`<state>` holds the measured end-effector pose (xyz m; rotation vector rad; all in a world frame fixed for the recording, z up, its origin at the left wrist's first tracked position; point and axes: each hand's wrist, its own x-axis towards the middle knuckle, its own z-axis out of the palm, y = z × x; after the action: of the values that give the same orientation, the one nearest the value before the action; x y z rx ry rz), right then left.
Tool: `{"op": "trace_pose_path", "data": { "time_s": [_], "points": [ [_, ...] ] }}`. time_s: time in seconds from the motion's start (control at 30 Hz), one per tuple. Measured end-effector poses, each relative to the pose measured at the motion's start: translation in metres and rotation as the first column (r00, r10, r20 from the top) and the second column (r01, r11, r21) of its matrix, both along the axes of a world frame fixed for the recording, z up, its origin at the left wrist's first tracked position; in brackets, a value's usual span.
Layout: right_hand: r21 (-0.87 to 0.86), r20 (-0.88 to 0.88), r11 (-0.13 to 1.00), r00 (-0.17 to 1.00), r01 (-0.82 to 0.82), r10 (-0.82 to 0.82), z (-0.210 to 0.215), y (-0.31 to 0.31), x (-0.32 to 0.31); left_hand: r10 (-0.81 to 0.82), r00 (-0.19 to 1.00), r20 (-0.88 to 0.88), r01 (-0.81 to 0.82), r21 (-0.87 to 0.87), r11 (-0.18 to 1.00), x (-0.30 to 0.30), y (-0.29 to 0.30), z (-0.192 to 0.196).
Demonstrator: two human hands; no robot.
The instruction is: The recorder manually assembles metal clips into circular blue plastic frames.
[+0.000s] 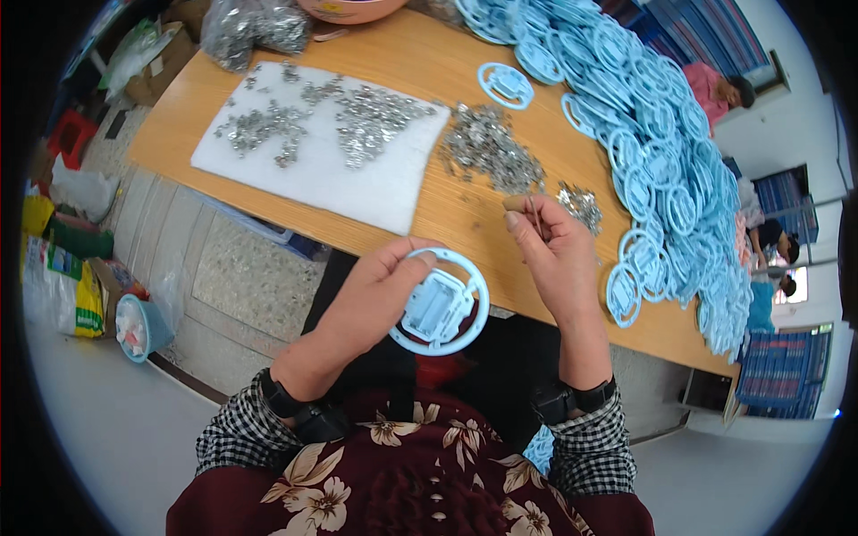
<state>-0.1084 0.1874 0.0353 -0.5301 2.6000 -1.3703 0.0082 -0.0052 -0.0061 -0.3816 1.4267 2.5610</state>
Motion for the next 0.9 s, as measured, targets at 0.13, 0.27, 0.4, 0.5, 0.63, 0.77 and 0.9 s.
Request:
{"op": "trace_pose_path", "data": {
  "time_s": [0.13, 0.27, 0.4, 0.5, 0.63, 0.77, 0.9],
  "points": [
    [0.108, -0.176, 0.974, 0.961, -0.198, 0.215, 0.012, -0.054, -0.005, -0.067, 0.997, -0.041, 0.064, -0.064, 0.996, 0.001, -0.008, 0.000],
    [0.273, -0.239, 0.905, 0.888, -0.327, 0.393, 0.009, -0.104, -0.026, -0.061, 0.996, -0.065, 0.051, -0.143, 0.988, 0.007, -0.012, -0.008],
    [0.364, -0.329, 0.873, 0.832, -0.324, 0.446, -0.009, -0.133, -0.048, -0.085, 0.994, -0.072, 0.072, -0.169, 0.983, 0.010, -0.018, -0.007],
    [0.466, -0.350, 0.829, 0.796, -0.309, 0.493, -0.012, -0.143, -0.054, -0.047, 0.996, -0.081, 0.028, -0.222, 0.975, 0.013, -0.023, -0.010],
    [0.509, -0.331, 0.814, 0.810, -0.278, 0.484, -0.009, -0.148, -0.051, -0.053, 0.996, -0.074, 0.035, -0.229, 0.973, 0.014, -0.029, -0.008],
    [0.508, -0.372, 0.825, 0.801, -0.247, 0.469, -0.007, -0.145, -0.048, -0.009, 0.995, -0.101, -0.011, -0.201, 0.980, 0.014, -0.030, -0.011],
    [0.296, -0.097, 0.916, 0.945, -0.271, 0.311, 0.011, -0.116, -0.036, -0.006, 0.993, -0.121, -0.026, -0.264, 0.964, 0.013, -0.037, -0.007]
  ]
}}
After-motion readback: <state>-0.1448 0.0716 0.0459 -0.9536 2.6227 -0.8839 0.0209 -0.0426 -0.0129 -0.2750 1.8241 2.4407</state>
